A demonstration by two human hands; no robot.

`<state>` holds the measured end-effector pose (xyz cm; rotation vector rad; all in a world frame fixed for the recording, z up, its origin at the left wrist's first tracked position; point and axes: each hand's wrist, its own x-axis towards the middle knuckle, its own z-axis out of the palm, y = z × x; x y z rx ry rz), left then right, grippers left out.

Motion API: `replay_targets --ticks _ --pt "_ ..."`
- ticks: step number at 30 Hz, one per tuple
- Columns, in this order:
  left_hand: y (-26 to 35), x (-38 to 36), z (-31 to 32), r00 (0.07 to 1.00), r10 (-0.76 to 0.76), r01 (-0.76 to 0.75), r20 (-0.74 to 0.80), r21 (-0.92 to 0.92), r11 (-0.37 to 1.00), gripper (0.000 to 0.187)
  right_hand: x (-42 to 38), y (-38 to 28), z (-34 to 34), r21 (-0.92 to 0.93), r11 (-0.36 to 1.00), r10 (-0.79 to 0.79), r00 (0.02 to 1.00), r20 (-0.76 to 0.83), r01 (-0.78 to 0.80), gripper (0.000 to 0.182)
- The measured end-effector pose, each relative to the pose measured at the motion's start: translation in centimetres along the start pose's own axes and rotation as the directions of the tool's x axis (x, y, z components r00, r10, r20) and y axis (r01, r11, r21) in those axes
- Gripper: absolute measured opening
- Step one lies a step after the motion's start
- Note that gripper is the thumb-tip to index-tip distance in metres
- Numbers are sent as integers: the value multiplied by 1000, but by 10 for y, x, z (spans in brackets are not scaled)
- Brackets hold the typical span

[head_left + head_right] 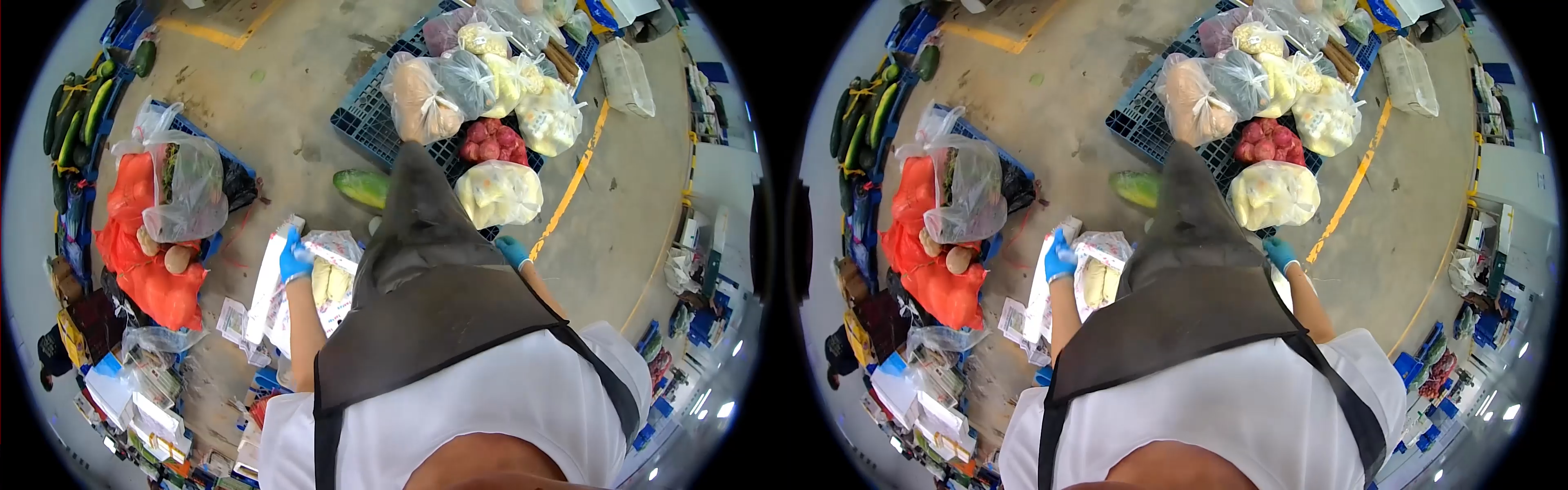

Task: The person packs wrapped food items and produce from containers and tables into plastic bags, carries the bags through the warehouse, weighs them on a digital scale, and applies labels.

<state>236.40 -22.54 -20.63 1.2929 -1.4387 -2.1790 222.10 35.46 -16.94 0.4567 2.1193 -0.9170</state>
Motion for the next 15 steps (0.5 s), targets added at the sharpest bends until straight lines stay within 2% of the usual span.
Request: replay_targets --ticks 1,2,3,5,7,9,11,13,15 --pt "7 33 20 979 23 7 204 -146 989 36 11 -13 -1 -36 995 -97 993 -74 94 33" --pt "13 67 38 915 46 72 400 -274 959 43 19 -43 -5 -198 960 -235 956 -175 200 33" --pt "45 76 76 886 23 179 462 -388 904 43 24 -91 -10 -360 891 -379 891 -251 278 33" --pt "99 85 151 819 -12 390 573 -542 745 44 49 -186 -7 -295 856 -510 785 -352 424 35" --pt "141 105 215 725 11 540 688 -579 612 44 20 -342 17 -125 742 -646 653 -395 659 45" --pt "175 138 276 630 64 668 774 -582 463 45 25 -444 46 -188 569 -811 510 -286 800 55" --pt "202 180 329 554 128 764 822 -564 314 45 41 -543 72 -194 233 -970 214 -113 953 64" --pt "240 215 374 554 149 772 819 -573 275 46 81 -620 95 -89 166 -986 163 -37 982 68" --pt "301 230 419 660 49 655 750 -606 451 47 144 -679 97 43 317 -948 317 5 947 67"
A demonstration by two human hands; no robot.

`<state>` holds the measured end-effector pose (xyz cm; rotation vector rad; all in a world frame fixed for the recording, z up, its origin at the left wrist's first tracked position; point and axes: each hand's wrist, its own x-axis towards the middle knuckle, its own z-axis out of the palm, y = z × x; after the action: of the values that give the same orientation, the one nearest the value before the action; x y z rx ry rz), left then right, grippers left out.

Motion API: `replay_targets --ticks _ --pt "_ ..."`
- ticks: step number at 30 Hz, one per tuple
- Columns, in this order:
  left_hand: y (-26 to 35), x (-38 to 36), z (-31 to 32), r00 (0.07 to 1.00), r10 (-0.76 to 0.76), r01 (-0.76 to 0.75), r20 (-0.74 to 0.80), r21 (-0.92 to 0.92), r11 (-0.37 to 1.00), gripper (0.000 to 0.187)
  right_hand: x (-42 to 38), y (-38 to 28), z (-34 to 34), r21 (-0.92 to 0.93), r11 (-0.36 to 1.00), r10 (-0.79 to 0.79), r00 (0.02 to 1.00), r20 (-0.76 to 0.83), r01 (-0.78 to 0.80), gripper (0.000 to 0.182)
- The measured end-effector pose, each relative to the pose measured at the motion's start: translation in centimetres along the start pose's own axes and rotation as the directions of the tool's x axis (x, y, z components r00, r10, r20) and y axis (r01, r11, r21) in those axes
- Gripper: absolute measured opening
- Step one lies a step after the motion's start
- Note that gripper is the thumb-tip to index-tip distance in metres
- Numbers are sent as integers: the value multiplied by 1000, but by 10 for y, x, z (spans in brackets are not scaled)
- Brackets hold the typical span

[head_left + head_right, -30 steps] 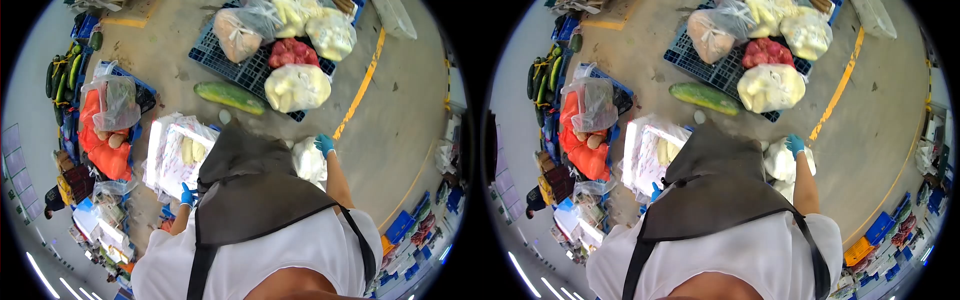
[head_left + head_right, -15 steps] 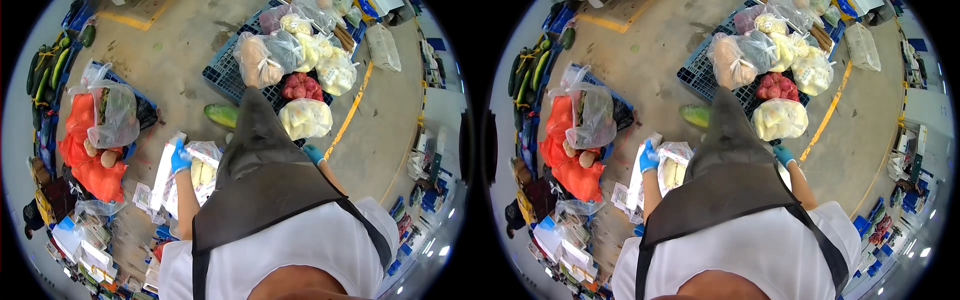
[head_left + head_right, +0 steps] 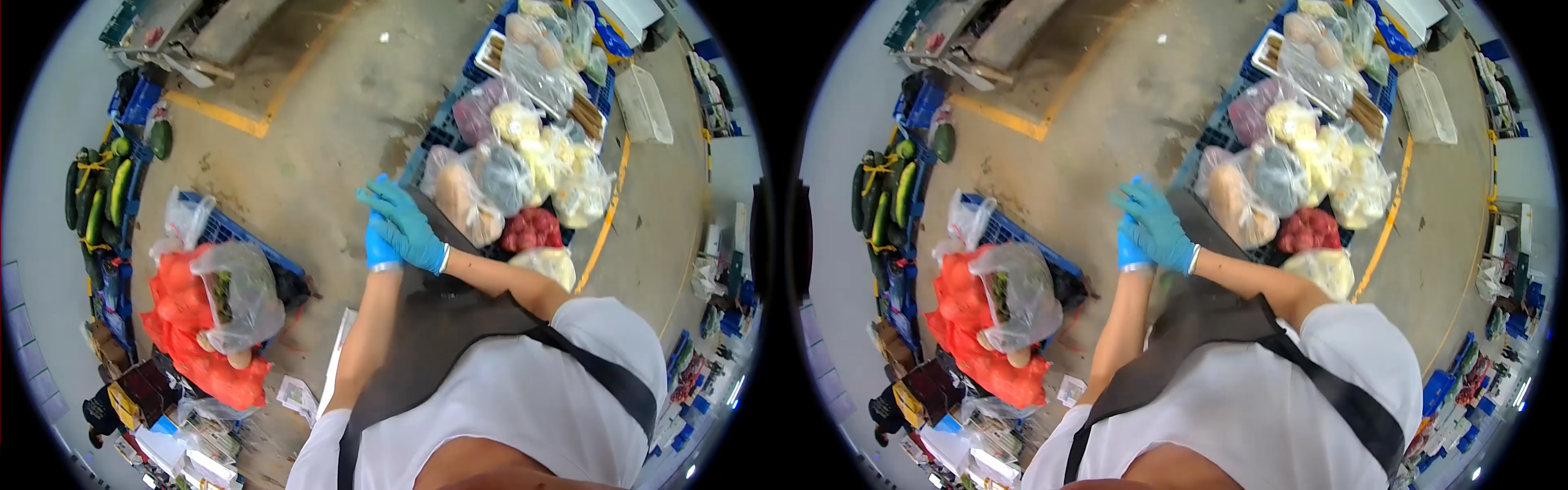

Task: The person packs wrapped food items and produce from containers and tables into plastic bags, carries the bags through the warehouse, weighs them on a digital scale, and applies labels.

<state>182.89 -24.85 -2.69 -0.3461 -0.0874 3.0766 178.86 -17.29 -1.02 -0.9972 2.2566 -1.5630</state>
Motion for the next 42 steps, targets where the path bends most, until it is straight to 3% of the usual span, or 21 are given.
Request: replay_targets --ticks 4,7,9,10,11,13,14,15,16,17,19,21,22,25,27,30,34,36,38,40,42 --pt "27 87 80 975 109 -27 -192 388 921 51 140 11 -54 7 976 216 974 -64 -216 62" --pt "53 156 73 982 111 -6 -154 559 829 54 163 43 -64 -165 979 127 992 23 -121 65" --pt "70 198 71 962 235 -100 -140 619 779 50 195 -15 -100 123 978 185 976 -118 -170 66" --pt "70 220 75 995 72 -57 -69 206 977 55 208 -34 -117 267 948 227 957 -182 -174 67" --pt "67 247 88 997 -46 59 59 -244 968 59 220 -26 -129 290 934 264 949 -174 -207 73" --pt "56 287 118 977 -202 215 74 -292 932 60 244 5 -169 188 959 249 948 -200 -212 72" --pt "41 301 167 966 -242 250 -87 93 964 57 259 28 -187 138 967 241 948 -209 -216 72" --pt "33 315 198 947 -212 304 -243 455 837 53 274 65 -195 -142 963 158 904 -396 -230 67" --pt "32 331 205 890 -413 399 -193 -109 911 56 291 77 -217 -50 977 169 895 -414 -207 64" --pt "34 352 210 835 -548 403 -41 -632 661 60 309 85 -244 36 984 175 886 -428 -177 62" --pt "44 401 221 752 -644 529 140 -710 464 64 342 86 -286 201 965 240 880 -410 -170 50" --pt "63 456 235 690 -724 721 21 66 689 64 372 106 -303 313 913 380 827 -414 -263 45" --pt "73 486 241 685 -727 656 -49 476 586 64 387 122 -309 367 879 446 795 -411 -303 43" --pt "124 572 235 583 -774 550 -246 821 154 59 411 209 -307 382 809 582 703 -408 -447 36" --pt "157 637 231 569 -773 384 -281 922 -53 51 414 260 -315 746 422 883 422 -207 -515 34" --pt "184 714 249 733 -583 306 -350 935 -176 49 411 286 -333 630 470 882 354 -311 -618 33" --pt "167 813 293 760 -553 208 -342 934 -292 46 467 252 -403 307 758 520 249 -817 -575 30" --pt "143 866 311 763 -572 147 -302 942 -302 40 496 239 -460 128 700 412 250 -876 -703 31" --pt "115 922 339 741 -634 -13 -220 940 -341 39 532 228 -529 198 636 445 145 -884 -746 33" --pt "90 976 364 739 -664 -158 -108 932 -328 39 566 220 -599 -136 660 52 225 -973 -739 34" --pt "62 1029 401 744 -667 -285 18 913 -293 40 608 210 -668 -120 703 -38 132 -991 -701 38"
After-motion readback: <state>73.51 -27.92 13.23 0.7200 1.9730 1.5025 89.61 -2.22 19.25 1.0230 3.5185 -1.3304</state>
